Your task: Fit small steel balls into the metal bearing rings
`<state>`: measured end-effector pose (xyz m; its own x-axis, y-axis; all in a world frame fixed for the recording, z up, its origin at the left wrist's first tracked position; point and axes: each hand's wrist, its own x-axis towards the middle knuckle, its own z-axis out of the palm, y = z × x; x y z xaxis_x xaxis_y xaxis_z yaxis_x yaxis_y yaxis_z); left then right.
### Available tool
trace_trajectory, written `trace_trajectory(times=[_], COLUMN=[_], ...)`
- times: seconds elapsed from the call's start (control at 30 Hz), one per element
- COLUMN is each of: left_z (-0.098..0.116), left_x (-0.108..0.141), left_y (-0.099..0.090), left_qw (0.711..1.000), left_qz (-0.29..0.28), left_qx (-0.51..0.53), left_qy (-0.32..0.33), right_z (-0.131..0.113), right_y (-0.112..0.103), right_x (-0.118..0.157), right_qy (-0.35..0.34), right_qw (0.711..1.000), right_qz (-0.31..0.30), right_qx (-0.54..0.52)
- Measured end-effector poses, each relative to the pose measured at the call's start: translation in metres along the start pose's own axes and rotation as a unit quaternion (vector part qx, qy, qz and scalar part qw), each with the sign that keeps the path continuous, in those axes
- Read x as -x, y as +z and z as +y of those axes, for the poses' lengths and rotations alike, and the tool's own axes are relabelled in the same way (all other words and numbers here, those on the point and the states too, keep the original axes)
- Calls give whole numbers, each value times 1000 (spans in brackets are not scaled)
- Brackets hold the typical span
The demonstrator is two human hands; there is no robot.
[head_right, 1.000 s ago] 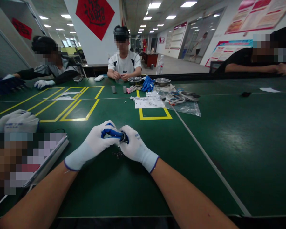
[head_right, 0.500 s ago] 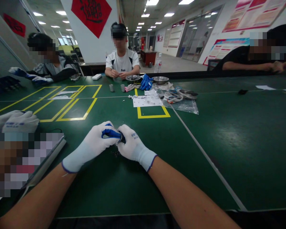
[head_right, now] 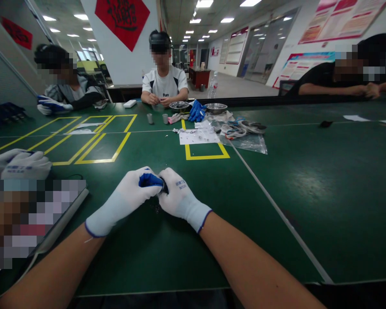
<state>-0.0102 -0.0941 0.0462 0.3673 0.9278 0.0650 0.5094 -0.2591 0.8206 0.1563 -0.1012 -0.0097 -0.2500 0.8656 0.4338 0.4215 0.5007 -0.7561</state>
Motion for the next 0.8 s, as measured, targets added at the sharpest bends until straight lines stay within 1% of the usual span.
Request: trace_trajectory(times=[0.07,0.13,0.23,0.3,0.33,0.37,0.4,0.47,0.53,0.57,0.6,0.7,0.8], left_z=[0,0,-2,-5,-6,-9,-11,-17,-24,-27,-30,-35,-30], left_x=[0,0,-3,-5,-6,-7,-7,-8,-8,-8,-8,-10,-11], left_y=[2,2,-3,-8,-10,-12,-13,-15,-14,-14,-14,-13,-14], left_qw=[1000,999,997,994,993,993,993,988,980,978,976,974,980], left_qz=[13,21,66,100,100,84,51,-42,-113,-130,-139,-141,-126], left_qx=[-24,-22,0,-20,-44,-73,-103,-144,-153,-153,-153,-166,-146], left_qy=[-2,10,32,39,38,35,33,38,57,65,69,62,54], right_z=[1,1,0,0,0,1,1,3,3,3,3,3,2], right_y=[0,0,0,0,-1,-1,-2,-4,-7,-8,-9,-10,-10], right_x=[-1,-2,-4,-5,-6,-6,-6,-6,-5,-5,-5,-5,-4], right_qy=[-1,2,4,-1,-3,-3,-2,2,4,3,3,2,5], right_qw=[1000,1000,999,999,999,999,998,998,997,997,997,997,997], right_qz=[3,9,31,44,48,51,54,59,65,68,70,71,70], right_qx=[7,3,-6,-8,-10,-13,-16,-24,-31,-33,-36,-40,-43])
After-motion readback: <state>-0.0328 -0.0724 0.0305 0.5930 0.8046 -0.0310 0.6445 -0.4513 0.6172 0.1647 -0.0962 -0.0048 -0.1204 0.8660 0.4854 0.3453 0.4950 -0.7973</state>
